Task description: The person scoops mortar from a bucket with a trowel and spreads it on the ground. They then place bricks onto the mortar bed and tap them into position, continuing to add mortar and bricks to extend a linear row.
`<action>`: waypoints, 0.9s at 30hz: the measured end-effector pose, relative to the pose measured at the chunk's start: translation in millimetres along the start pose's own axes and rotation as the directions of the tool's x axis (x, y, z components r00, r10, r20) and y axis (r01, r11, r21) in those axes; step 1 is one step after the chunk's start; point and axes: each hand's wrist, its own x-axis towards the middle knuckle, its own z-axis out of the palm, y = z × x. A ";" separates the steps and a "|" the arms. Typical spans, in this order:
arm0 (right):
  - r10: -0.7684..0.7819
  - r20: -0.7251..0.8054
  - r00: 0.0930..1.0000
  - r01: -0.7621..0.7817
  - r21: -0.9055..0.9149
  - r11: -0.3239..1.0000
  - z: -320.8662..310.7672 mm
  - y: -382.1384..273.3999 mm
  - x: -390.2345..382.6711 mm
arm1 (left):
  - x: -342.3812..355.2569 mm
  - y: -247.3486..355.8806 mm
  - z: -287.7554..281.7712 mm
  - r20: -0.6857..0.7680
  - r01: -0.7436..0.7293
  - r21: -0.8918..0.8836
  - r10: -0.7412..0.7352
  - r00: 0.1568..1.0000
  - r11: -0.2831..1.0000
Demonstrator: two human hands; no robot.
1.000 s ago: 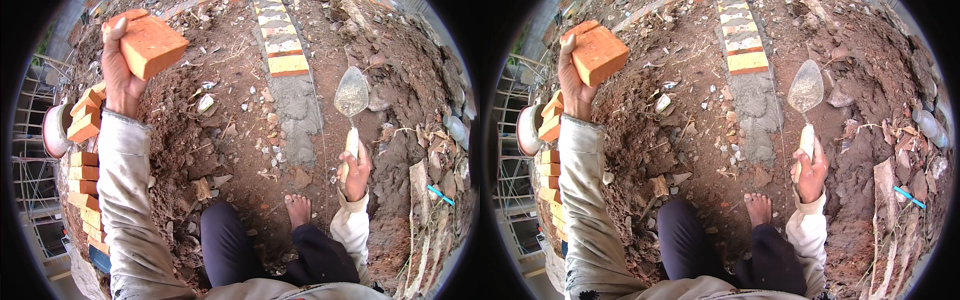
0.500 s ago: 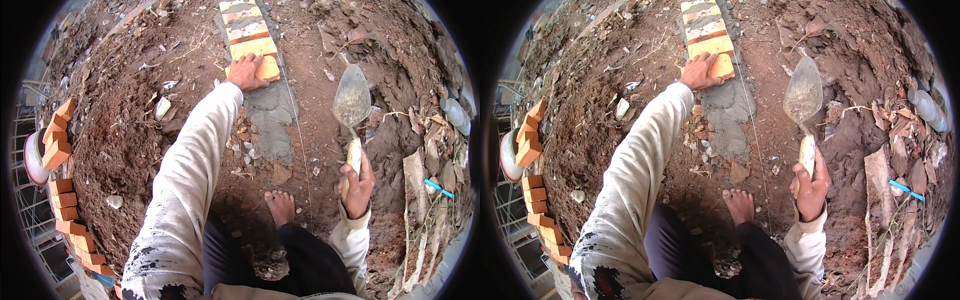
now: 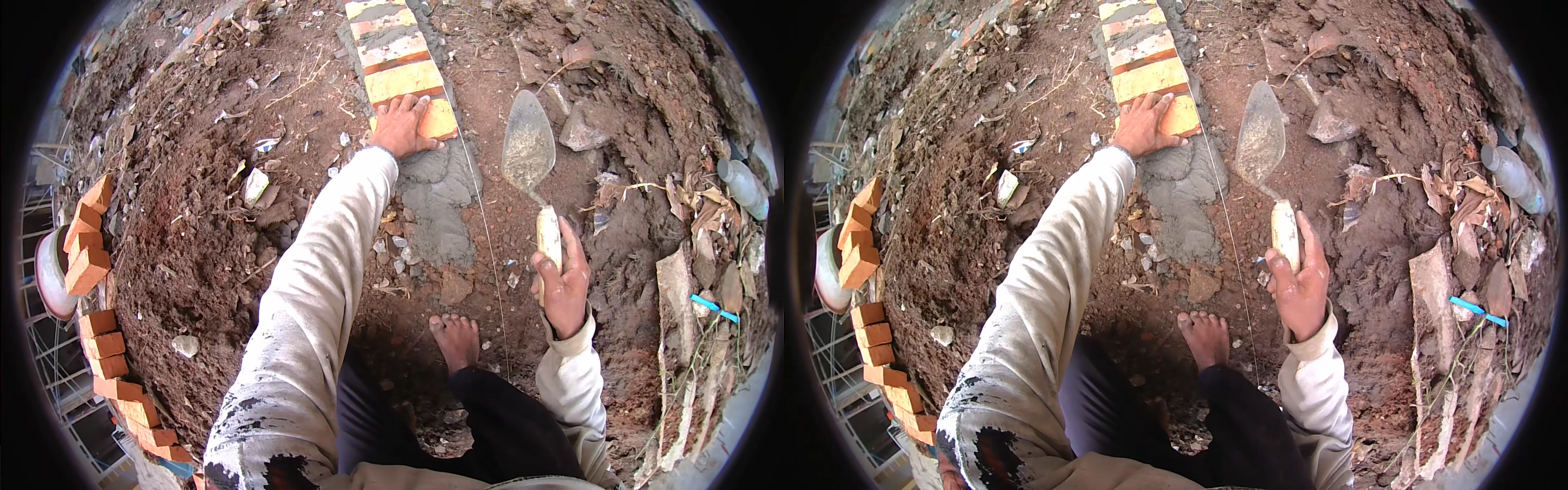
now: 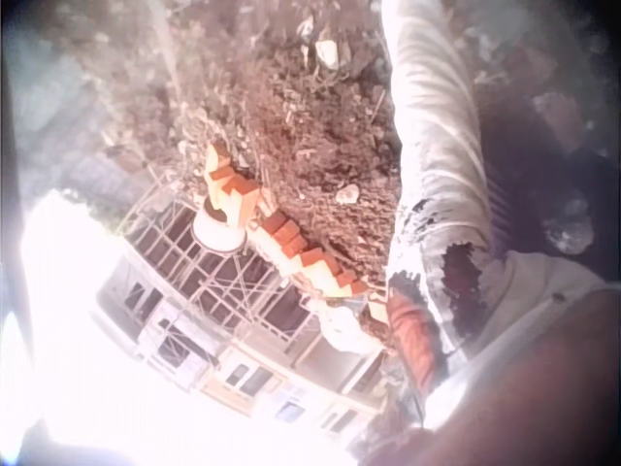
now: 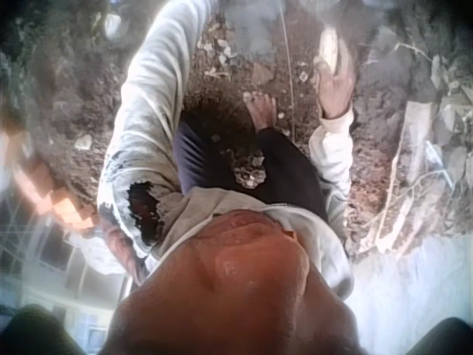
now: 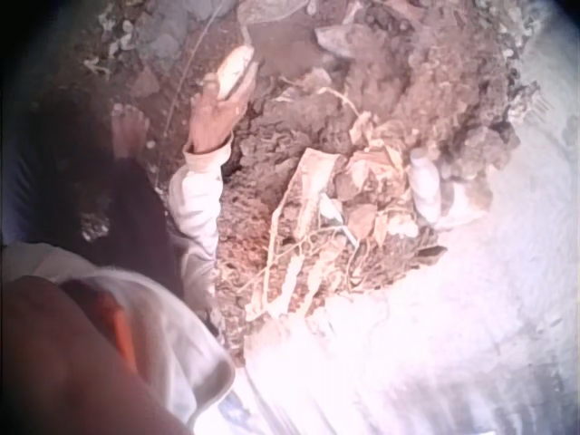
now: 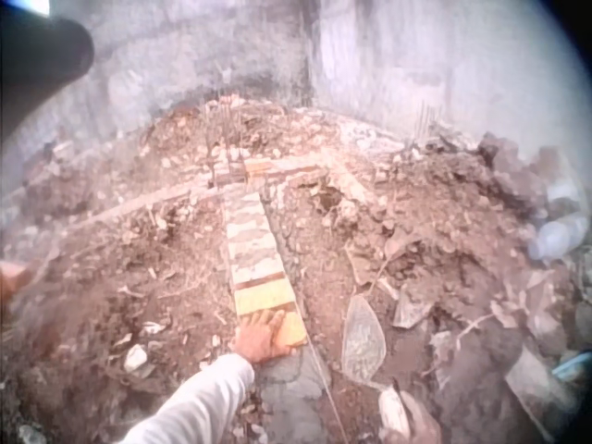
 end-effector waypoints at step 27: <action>-0.365 0.108 0.925 0.379 -0.357 0.854 82.6 8.1 102.9 | -41.8 -21.4 -2.1 -0.026 -0.012 -0.107 0.009 1.000 0.994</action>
